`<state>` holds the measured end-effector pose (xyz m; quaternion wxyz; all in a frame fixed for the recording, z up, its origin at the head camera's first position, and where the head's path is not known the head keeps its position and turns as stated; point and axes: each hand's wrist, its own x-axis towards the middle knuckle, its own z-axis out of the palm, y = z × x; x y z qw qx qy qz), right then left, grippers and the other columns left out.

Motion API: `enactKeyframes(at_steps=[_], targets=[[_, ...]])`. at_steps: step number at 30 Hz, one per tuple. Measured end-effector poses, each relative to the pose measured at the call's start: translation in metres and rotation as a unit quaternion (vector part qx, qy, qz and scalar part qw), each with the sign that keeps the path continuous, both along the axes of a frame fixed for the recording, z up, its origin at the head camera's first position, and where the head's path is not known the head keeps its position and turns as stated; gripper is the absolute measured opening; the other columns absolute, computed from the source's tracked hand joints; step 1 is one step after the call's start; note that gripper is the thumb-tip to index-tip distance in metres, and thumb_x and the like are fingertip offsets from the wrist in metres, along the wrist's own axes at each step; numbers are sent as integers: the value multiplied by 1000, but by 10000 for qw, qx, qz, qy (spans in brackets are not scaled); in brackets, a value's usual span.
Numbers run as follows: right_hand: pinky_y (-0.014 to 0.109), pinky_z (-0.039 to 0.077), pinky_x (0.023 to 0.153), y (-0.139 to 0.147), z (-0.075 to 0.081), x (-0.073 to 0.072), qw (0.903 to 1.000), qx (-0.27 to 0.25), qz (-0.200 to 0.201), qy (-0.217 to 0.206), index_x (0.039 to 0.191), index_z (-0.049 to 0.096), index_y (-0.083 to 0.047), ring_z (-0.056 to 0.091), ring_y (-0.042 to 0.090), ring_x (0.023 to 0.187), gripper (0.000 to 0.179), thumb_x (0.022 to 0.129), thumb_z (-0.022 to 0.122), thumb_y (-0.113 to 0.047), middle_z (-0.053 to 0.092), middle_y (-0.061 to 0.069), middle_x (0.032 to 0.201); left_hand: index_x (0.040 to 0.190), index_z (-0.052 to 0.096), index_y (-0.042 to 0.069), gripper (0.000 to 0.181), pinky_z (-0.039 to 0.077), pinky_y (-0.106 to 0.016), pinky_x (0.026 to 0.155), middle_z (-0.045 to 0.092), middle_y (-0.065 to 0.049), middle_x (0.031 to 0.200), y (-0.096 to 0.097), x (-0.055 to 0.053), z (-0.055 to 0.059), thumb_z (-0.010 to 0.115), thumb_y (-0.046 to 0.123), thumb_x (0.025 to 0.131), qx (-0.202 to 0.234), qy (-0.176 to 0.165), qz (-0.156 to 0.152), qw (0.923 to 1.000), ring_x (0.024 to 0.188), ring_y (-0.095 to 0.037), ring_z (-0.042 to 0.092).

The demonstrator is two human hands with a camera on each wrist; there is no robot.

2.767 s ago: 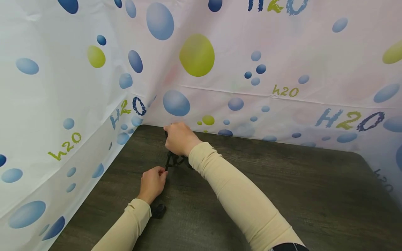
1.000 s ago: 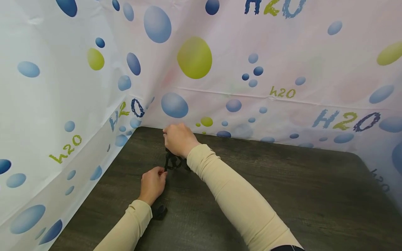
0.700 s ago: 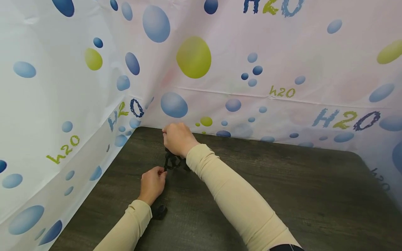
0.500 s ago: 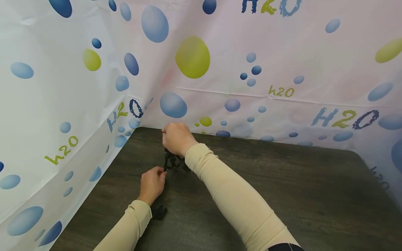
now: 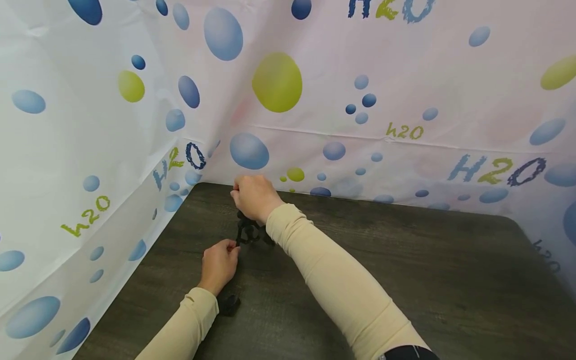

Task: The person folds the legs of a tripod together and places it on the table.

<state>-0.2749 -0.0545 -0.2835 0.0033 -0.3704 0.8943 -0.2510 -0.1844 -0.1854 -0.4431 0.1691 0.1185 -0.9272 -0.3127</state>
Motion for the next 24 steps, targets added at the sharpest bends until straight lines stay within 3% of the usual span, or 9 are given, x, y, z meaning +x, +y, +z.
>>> enactKeyframes(at_steps=[24], targets=[[30, 45, 60, 0, 1, -4, 9996, -61, 10, -265, 102, 63, -6, 55, 16, 58, 16, 106, 51, -16, 62, 3, 80, 92, 75, 1, 7, 55, -49, 70, 73, -10, 83, 1, 0, 0, 74, 7, 90, 29, 262, 7, 9997, 72, -28, 69]])
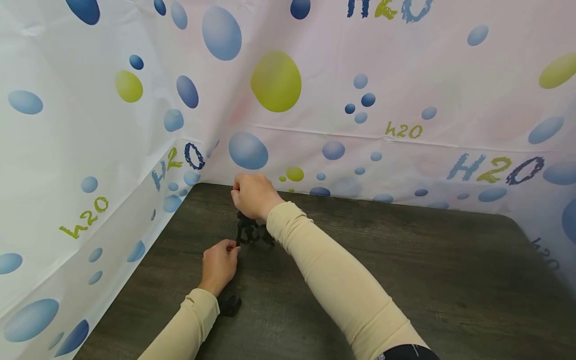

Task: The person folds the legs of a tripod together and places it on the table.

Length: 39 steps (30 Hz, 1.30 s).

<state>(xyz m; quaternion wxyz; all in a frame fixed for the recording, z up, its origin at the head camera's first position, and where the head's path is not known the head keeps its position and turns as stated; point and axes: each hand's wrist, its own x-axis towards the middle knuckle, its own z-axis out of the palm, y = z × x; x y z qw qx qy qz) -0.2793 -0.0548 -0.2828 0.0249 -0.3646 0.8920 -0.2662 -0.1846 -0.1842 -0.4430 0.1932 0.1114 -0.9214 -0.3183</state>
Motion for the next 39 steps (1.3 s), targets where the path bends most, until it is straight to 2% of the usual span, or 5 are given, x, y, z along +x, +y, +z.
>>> enactKeyframes(at_steps=[11, 22, 30, 35, 39], targets=[[31, 46, 62, -2, 0, -2, 9997, -19, -31, -231, 103, 63, -7, 56, 16, 60, 17, 106, 50, -17, 61, 3, 80, 93, 75, 0, 7, 55, -48, 68, 73, -10, 82, 1, -1, -2, 74, 7, 90, 162, 82, 35, 9998, 70, -27, 68], [32, 48, 66, -1, 0, -3, 9999, -46, -50, -126, 104, 64, -6, 58, 16, 65, 17, 105, 52, -18, 63, 3, 84, 92, 75, 1, 7, 54, -48, 69, 73, -9, 80, 3, -2, -4, 74, 7, 90, 205, 265, 64, 9994, 70, -25, 68], [33, 49, 69, -2, 0, -3, 9997, -40, -65, -251, 107, 65, -6, 59, 17, 68, 17, 105, 52, -18, 64, 4, 88, 92, 76, 1, 6, 55, -47, 67, 73, -9, 81, 3, -2, -5, 74, 6, 89, 320, 322, 139, 9989, 71, -25, 69], [32, 47, 66, -3, 0, -3, 9996, -37, -52, -269, 104, 63, -6, 57, 17, 66, 17, 106, 51, -18, 61, 4, 84, 93, 76, 1, 7, 55, -46, 67, 74, -9, 82, 2, -2, -5, 75, 7, 89, 343, 326, 122, 9988, 71, -24, 69], [33, 45, 65, -2, 1, -2, 9997, 32, -67, -214, 100, 61, -7, 55, 18, 64, 16, 106, 50, -18, 59, 4, 81, 93, 76, 1, 8, 56, -44, 66, 74, -9, 82, 1, -3, -4, 75, 8, 89, 308, 203, 58, 9993, 70, -23, 69]])
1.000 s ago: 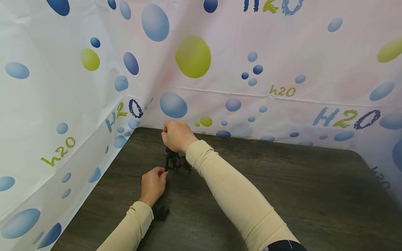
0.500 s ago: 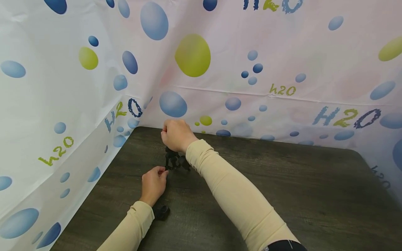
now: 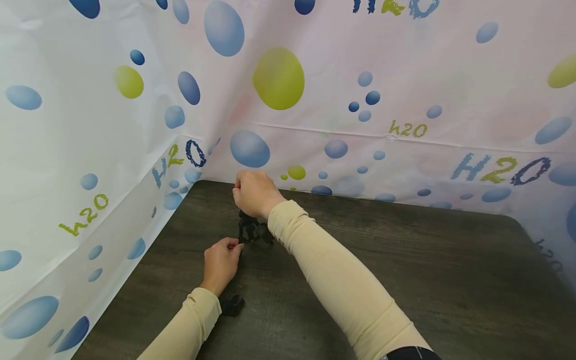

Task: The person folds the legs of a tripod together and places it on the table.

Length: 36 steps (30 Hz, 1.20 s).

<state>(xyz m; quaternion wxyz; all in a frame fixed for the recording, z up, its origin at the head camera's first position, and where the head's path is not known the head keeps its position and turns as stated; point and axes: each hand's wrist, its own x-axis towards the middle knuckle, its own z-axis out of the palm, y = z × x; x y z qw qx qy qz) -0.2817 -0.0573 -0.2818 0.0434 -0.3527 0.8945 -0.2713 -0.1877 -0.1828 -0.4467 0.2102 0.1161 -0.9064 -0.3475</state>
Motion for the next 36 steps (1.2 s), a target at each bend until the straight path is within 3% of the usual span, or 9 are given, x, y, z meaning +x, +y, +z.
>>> enactKeyframes(at_steps=[15, 36], targets=[[33, 46, 65, 2, -1, 1, 9999, -48, -50, 99, 101, 63, -8, 56, 17, 64, 15, 105, 53, -18, 63, 3, 85, 91, 71, 3, 7, 54, -42, 64, 70, -4, 79, -1, 3, 5, 75, 9, 89, -31, -984, -128, 9951, 67, -21, 65], [32, 43, 62, 2, -3, 4, 9997, -230, -38, 30, 99, 61, -8, 53, 17, 60, 16, 105, 50, -16, 60, 3, 79, 86, 72, 6, 6, 52, -42, 64, 69, -1, 75, -2, 3, 1, 75, 8, 89, 125, -981, -92, 9951, 64, -18, 62]])
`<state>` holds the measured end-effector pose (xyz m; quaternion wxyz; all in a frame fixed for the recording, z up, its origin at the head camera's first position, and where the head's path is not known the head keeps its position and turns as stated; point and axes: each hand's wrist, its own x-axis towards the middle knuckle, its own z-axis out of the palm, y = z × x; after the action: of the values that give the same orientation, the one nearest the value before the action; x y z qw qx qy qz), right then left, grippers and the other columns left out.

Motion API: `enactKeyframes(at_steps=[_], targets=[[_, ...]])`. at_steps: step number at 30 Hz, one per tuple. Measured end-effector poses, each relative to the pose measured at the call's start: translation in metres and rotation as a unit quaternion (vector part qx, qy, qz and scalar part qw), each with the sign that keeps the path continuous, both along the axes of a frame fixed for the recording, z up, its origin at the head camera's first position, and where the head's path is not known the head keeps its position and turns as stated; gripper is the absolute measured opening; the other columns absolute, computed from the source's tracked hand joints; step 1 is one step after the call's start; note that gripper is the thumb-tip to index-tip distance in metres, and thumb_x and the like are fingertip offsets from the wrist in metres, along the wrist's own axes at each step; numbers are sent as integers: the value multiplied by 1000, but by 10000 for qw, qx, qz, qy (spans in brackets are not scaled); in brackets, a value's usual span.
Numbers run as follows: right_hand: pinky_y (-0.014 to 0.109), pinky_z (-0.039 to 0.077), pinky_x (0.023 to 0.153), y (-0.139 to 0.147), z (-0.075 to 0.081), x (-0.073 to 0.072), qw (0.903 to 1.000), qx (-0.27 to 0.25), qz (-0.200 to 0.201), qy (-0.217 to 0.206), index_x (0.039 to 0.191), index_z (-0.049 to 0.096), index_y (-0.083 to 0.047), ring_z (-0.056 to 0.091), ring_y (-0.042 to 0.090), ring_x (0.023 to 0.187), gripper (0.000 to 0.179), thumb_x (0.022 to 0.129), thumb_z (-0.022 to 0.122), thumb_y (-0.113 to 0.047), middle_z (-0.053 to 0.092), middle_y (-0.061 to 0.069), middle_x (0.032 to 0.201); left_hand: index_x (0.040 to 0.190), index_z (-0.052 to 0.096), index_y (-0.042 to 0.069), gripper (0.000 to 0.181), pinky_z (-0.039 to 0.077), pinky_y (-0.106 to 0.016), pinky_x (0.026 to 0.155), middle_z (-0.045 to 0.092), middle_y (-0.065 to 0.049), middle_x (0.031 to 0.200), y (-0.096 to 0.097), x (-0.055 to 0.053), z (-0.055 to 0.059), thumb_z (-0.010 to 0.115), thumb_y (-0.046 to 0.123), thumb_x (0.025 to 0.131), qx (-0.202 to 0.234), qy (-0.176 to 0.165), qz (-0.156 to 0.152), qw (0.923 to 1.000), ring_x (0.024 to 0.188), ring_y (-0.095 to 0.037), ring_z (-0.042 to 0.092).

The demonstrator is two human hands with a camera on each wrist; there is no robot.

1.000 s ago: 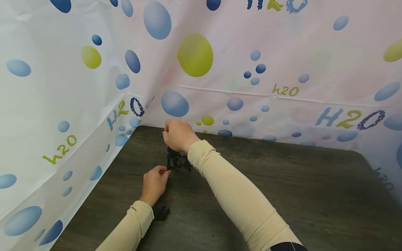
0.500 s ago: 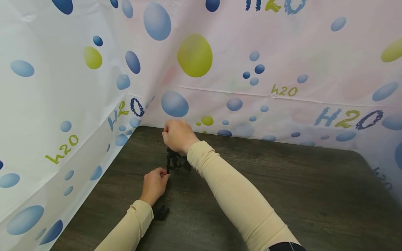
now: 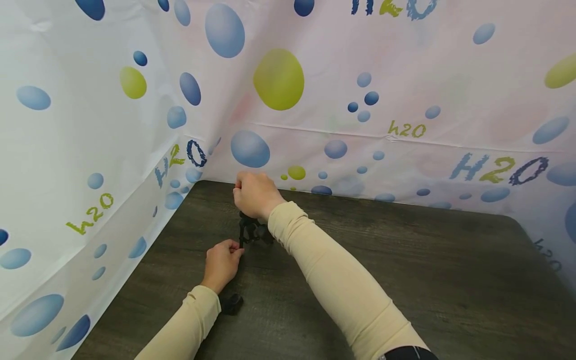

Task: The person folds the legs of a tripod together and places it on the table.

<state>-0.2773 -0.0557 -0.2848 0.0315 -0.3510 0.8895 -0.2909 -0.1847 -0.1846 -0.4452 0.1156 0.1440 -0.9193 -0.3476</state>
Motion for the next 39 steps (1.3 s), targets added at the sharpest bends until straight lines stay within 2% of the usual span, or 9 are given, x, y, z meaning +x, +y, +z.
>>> enactKeyframes(at_steps=[11, 21, 32, 39], targets=[[32, 44, 65, 0, 0, -1, 9999, -39, 11, -93, 99, 62, -8, 54, 18, 63, 16, 105, 51, -17, 61, 3, 81, 87, 72, 5, 6, 54, -44, 67, 71, -5, 81, 3, -1, 1, 76, 8, 89, 83, 90, 63, 9999, 71, -23, 67], [31, 43, 61, 0, 2, 0, 9998, 50, -47, -209, 102, 61, -8, 53, 17, 60, 16, 106, 49, -18, 60, 3, 79, 91, 73, 3, 6, 54, -42, 66, 73, -7, 83, 4, -3, 1, 76, 8, 89, 87, 113, 54, 9999, 71, -23, 67], [31, 44, 60, -2, 2, 0, 9998, 11, -64, -200, 103, 62, -7, 54, 17, 59, 17, 106, 50, -18, 61, 3, 82, 84, 71, 5, 9, 54, -40, 63, 70, -5, 76, 5, -7, 0, 79, 8, 87, 305, 66, 308, 9990, 68, -22, 66], [31, 43, 60, -1, 2, 3, 9997, -65, -96, -217, 101, 62, -7, 53, 17, 59, 16, 105, 50, -17, 61, 4, 82, 84, 70, 5, 9, 54, -41, 65, 69, -4, 77, 5, -9, 0, 79, 8, 86, 412, 7, 313, 9987, 71, -23, 65]])
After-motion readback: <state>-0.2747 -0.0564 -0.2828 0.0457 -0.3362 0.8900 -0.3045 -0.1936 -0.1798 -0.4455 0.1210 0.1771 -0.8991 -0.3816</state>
